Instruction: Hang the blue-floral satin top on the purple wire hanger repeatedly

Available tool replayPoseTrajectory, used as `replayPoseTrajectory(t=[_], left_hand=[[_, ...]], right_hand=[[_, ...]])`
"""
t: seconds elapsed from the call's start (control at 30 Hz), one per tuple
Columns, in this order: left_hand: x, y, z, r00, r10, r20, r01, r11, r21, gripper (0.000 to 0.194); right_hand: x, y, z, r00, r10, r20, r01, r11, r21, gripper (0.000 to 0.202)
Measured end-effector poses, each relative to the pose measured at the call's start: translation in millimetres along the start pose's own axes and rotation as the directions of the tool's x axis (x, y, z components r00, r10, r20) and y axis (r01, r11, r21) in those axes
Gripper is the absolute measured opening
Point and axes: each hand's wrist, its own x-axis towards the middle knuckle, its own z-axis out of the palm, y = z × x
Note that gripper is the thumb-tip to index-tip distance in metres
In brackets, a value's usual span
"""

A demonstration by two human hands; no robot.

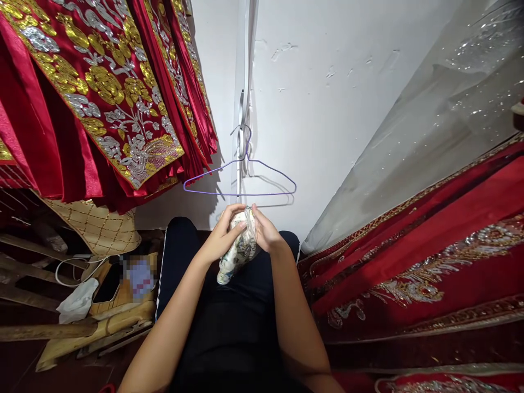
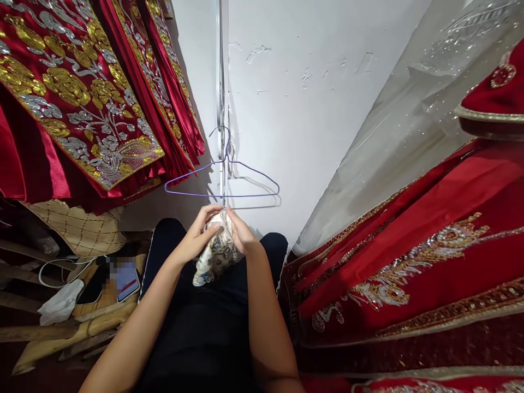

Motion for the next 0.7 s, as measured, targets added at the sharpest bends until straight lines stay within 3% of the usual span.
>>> replayPoseTrajectory(t=[0.07, 0.13, 0.2, 0.27, 0.33, 0.4, 0.53, 0.6, 0.7], left_hand=[[-3, -8, -4.2, 0.999, -0.041, -0.002, 0.041, 0.999, 0.008, 0.046], [-9, -19, -14.1, 0.983, -0.138, 0.118, 0.133, 0.99, 0.044, 0.041], [-18, -31, -30.9, 0.933, -0.235, 0.272, 0.203, 0.969, 0.14, 0.035], [-28, -41, -54.1, 0.892, -0.317, 0.323, 0.224, 0.929, 0.294, 0.029], [-36, -47, -80.6, 0.885, -0.386, 0.261, 0.223, 0.843, 0.49, 0.025], [-41, -48, -105.3, 0.893, -0.424, 0.15, 0.216, 0.697, 0.684, 0.016], [-39, -42, -135.5, 0.919, -0.394, 0.026, 0.138, 0.383, 0.913, 0.014], [-33, -37, -142.8, 0.927, -0.372, 0.041, 0.073, 0.286, 0.955, 0.021], [-20, -30, -152.1, 0.93, -0.365, 0.026, 0.046, 0.188, 0.981, 0.028]], right_hand=[[-4, -19, 2, 0.987, 0.028, 0.16, -0.034, 0.999, 0.035, 0.039], [-4, -36, 1, 0.976, 0.014, 0.216, -0.012, 1.0, -0.009, 0.034], [1, -50, -4, 0.982, -0.11, 0.156, 0.133, 0.981, -0.14, 0.026], [14, -56, -9, 0.95, -0.312, 0.024, 0.305, 0.904, -0.3, 0.016], [33, -49, -14, 0.868, -0.483, -0.114, 0.394, 0.811, -0.433, 0.016], [53, -32, -18, 0.835, -0.515, -0.193, 0.372, 0.787, -0.493, 0.026], [82, 8, -27, 0.931, -0.321, -0.177, 0.175, 0.814, -0.553, 0.021], [85, 18, -36, 0.941, -0.281, -0.186, 0.117, 0.79, -0.601, 0.025], [74, 16, -53, 0.922, -0.328, -0.204, 0.12, 0.745, -0.657, 0.031]])
